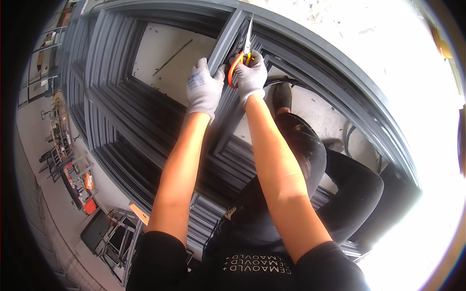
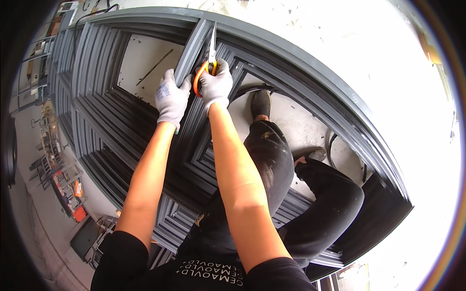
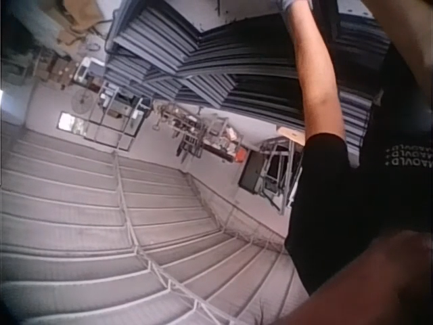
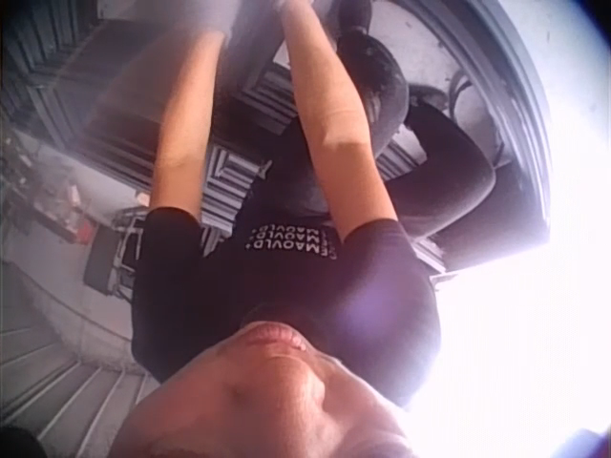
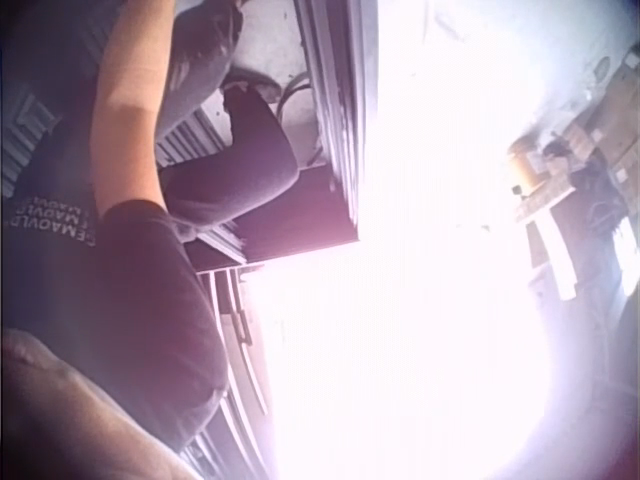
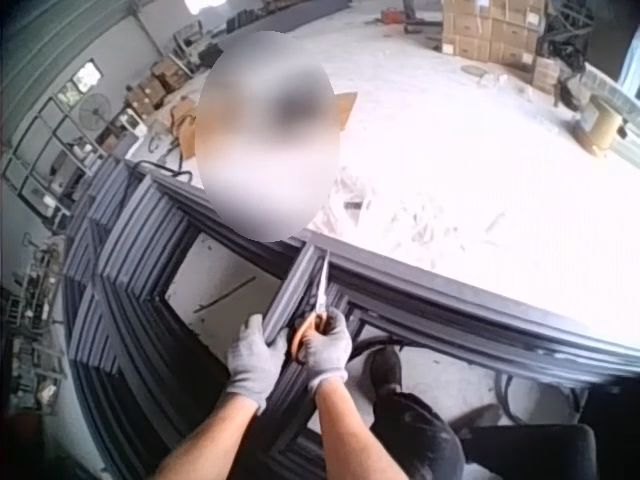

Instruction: Cutting a rubber sealing strip to length with scissors for a metal frame.

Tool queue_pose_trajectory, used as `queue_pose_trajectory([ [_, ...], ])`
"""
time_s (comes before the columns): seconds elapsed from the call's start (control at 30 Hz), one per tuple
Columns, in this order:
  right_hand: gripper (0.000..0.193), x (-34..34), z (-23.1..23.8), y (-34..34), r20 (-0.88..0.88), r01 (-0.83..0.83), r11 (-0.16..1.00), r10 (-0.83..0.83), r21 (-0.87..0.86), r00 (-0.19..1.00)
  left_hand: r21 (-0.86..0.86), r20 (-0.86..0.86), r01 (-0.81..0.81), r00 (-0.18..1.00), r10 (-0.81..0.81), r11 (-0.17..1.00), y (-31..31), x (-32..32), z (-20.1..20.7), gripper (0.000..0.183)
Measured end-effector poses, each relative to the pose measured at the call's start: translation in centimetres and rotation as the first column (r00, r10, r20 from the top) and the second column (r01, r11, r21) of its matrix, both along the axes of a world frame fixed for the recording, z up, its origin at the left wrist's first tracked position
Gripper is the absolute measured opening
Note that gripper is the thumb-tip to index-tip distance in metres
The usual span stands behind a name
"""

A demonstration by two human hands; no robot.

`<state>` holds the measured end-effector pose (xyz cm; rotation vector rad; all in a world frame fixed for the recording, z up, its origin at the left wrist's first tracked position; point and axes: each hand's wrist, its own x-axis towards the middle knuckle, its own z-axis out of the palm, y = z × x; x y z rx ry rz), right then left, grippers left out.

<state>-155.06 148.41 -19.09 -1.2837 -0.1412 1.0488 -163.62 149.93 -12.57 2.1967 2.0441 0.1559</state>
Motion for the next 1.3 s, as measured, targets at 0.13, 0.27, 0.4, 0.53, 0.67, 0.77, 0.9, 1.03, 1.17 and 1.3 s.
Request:
queue_pose_trajectory([
  [0.13, 0.042, 0.6, -0.2, 0.0, -0.079, -0.055, 0.997, 0.06, 0.061, 0.995, 0.043, -0.08, -0.009, 0.997, 0.012, 0.999, -0.2, 0.1, -0.2, 0.053],
  [0.27, 0.039, 0.8, -0.9, -0.1, -0.196, -0.041, 0.987, 0.072, 0.155, 0.978, 0.076, -0.071, 0.048, 0.997, -0.042, 0.996, 0.0, 0.3, -0.4, 0.052],
  [0.4, 0.038, 0.8, -0.3, -0.2, -0.242, -0.032, 0.987, 0.07, 0.157, 0.968, 0.117, -0.047, 0.075, 0.996, -0.07, 0.99, 1.1, 1.0, -0.4, 0.05],
  [0.53, 0.037, 0.7, -0.5, -0.2, -0.225, -0.027, 0.988, 0.062, 0.155, 0.972, 0.079, -0.085, 0.071, 0.994, -0.065, 0.994, 1.3, 1.5, 0.0, 0.05],
  [0.67, 0.038, 0.6, -0.7, -0.1, -0.232, -0.005, 0.983, 0.048, 0.182, 0.972, 0.037, -0.062, 0.029, 0.998, -0.026, 0.999, 1.7, 1.9, 0.1, 0.057],
  [0.77, 0.039, 0.3, -0.4, 0.0, -0.226, 0.029, 0.985, 0.01, 0.169, 0.974, 0.006, -0.069, 0.102, 0.992, -0.101, 0.995, 3.2, 2.4, 0.4, 0.056],
  [0.9, 0.04, 0.2, -0.5, 0.3, -0.095, 0.036, 0.995, -0.027, 0.098, 0.995, 0.016, -0.122, 0.139, 0.983, -0.136, 0.99, 3.8, 2.5, 0.2, 0.048],
  [1.03, 0.04, -0.7, 0.0, 0.3, 0.272, 0.125, 0.985, -0.089, -0.116, 0.958, 0.001, -0.135, 0.134, 0.982, -0.133, 0.991, 4.0, 2.9, 0.1, 0.048],
  [1.17, 0.04, -1.0, 1.8, 0.0, 0.302, 0.165, 0.969, -0.104, -0.182, 0.948, -0.024, -0.139, 0.115, 0.983, -0.117, 0.993, 4.6, 3.2, 0.3, 0.058],
  [1.3, 0.039, -1.2, 2.2, -0.1, 0.161, 0.159, 0.983, -0.142, -0.096, 0.977, -0.038, -0.16, 0.1, 0.982, -0.105, 0.994, 5.8, 4.0, 0.4, 0.058],
])
